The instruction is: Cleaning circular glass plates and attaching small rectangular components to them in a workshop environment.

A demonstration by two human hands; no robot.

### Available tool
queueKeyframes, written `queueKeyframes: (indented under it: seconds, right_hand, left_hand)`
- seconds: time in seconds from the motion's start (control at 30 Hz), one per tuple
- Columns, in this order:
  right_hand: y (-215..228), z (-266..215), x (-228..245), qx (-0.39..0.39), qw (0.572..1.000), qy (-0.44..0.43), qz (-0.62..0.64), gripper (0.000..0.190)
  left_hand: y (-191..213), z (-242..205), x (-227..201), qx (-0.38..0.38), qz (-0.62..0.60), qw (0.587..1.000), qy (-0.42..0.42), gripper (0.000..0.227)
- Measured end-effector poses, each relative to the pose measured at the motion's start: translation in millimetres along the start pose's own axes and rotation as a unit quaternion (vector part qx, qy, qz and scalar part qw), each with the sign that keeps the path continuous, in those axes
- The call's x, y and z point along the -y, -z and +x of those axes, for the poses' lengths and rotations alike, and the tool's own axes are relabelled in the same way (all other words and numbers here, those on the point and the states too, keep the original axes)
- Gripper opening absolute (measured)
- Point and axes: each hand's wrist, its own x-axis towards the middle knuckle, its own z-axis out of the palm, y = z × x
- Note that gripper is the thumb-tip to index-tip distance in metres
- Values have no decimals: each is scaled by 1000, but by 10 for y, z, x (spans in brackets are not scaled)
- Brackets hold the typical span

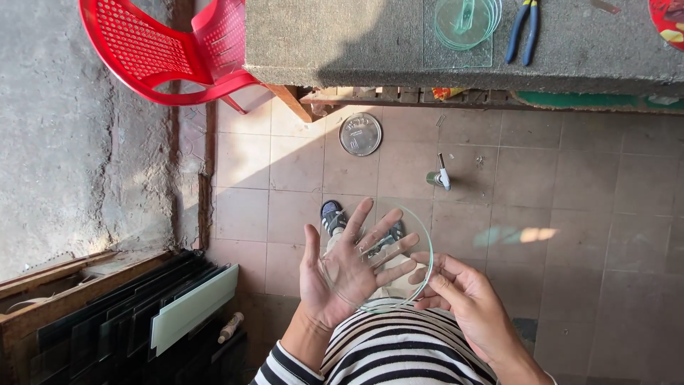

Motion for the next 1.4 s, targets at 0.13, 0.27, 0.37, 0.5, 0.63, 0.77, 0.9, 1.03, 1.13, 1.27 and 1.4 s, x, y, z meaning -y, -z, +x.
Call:
queueKeyframes:
  seconds: [0.13, 0.27, 0.37, 0.5, 0.63, 0.77, 0.9, 1.03, 1.13, 1.27, 1.4]
  right_hand:
    - [-13, 71, -65, 3, 1000, 8, 3, 34]
    - [43, 243, -66, -39, 999, -8, 4, 30]
    - [159, 578, -59, -61, 998, 13, -17, 31]
    - [18, 1178, 239, -70, 997, 29, -36, 30]
    - [-274, 2200, 759, -87, 986, 85, -112, 36]
    - [-654, 3402, 1415, -142, 957, 190, -169, 34]
    - [-812, 4504, 1817, -144, 945, 248, -160, 33]
    - [-900, 4890, 2073, -172, 929, 278, -175, 28]
    - [-827, 4818, 2113, -199, 886, 342, -242, 27]
    - [-615, 4625, 1852, -230, 735, 484, -416, 32]
    - [-506, 4768, 1659, -228, 648, 600, -411, 39]
  left_hand:
    - [-56, 29, -54, -46, 27, 999, -1, 84]
    - [-215, 205, -154, -272, 169, 947, -26, 80]
    - [-131, 372, -232, -326, 260, 906, -78, 54]
    - [263, 640, -471, -301, 441, 842, -79, 47]
    - [978, 1338, -1168, -248, 585, 762, -125, 57]
    - [1604, 2314, -2124, -311, 730, 593, -135, 68]
    - [1828, 3154, -2848, -298, 803, 477, -194, 62]
    - [1706, 3468, -3255, -294, 886, 315, -169, 54]
    - [1627, 3400, -3382, -245, 908, 253, -227, 40]
    - [1819, 3070, -3457, -140, 900, 124, -393, 15]
    - [2077, 3107, -3462, -70, 839, 21, -540, 38]
